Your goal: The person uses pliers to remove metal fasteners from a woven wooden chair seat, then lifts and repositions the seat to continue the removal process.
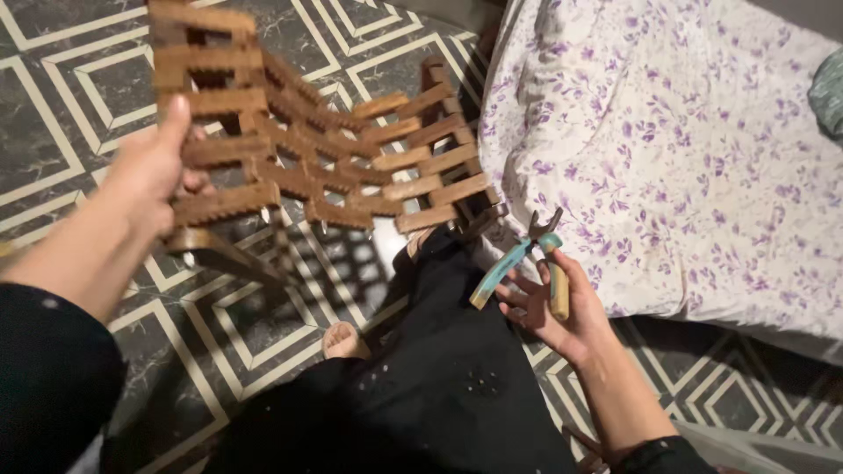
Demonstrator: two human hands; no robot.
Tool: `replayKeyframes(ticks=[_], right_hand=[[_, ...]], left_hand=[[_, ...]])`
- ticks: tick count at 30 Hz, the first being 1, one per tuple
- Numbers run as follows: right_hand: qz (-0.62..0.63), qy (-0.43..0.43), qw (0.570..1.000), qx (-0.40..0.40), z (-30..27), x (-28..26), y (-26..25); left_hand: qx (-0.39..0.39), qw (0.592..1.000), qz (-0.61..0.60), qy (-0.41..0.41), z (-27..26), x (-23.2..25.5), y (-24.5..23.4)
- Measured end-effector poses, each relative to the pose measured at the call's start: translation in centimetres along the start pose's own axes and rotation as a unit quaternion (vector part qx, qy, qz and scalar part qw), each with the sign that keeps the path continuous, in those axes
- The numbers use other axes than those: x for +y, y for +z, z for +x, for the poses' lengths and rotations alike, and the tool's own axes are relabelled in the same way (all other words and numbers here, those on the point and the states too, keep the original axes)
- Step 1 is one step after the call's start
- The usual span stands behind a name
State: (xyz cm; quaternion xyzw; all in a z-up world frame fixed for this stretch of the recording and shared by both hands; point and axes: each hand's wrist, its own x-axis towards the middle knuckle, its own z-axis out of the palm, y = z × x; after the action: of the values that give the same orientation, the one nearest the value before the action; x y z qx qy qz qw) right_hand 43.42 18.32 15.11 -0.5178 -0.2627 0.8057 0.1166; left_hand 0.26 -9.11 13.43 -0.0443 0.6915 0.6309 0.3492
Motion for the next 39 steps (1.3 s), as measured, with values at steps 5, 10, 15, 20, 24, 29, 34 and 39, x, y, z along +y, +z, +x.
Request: replayKeyframes(ticks=[5,10,15,20,24,29,34,39], right_hand=[[0.033,0.016,0.994,-0.106,-0.9,-0.6,-0.7],[0.073,0.024,0.965,-0.25,-3.5,-3.5,-1.2],[-0.004,0.069,0.997,-0.045,-4.0,-4.0,-1.6],[-0.068,0.087,0.991,-0.074,-1.0,-4.6,-3.2],[-0.123,0.07,0.99,-0.027,1.8,-4.2,-5.0],[-0.199,0.057,0.978,0.024,2.9,-4.0,-6.5],[-0.249,0.051,0.967,0.022,4.2,-4.1,-8.3],[-0.31,0.036,0.95,-0.016,6.5,-4.3,-10.3]], left_hand=[[-0.028,0.998,-0.009,0.055,-2.6,4.4,2.2],[-0.089,0.988,0.005,0.124,-4.2,7.8,5.8],[-0.059,0.994,0.026,0.089,-5.4,8.8,7.0],[0.012,0.998,0.056,-0.007,-4.9,7.3,6.6],[-0.013,1.0,0.011,0.02,-4.0,5.1,6.0],[0.015,1.0,0.003,-0.016,-4.0,3.9,5.4],[0.026,1.0,0.007,-0.014,-5.9,3.6,5.3],[0.029,0.998,0.035,0.034,-6.0,1.9,4.7]])
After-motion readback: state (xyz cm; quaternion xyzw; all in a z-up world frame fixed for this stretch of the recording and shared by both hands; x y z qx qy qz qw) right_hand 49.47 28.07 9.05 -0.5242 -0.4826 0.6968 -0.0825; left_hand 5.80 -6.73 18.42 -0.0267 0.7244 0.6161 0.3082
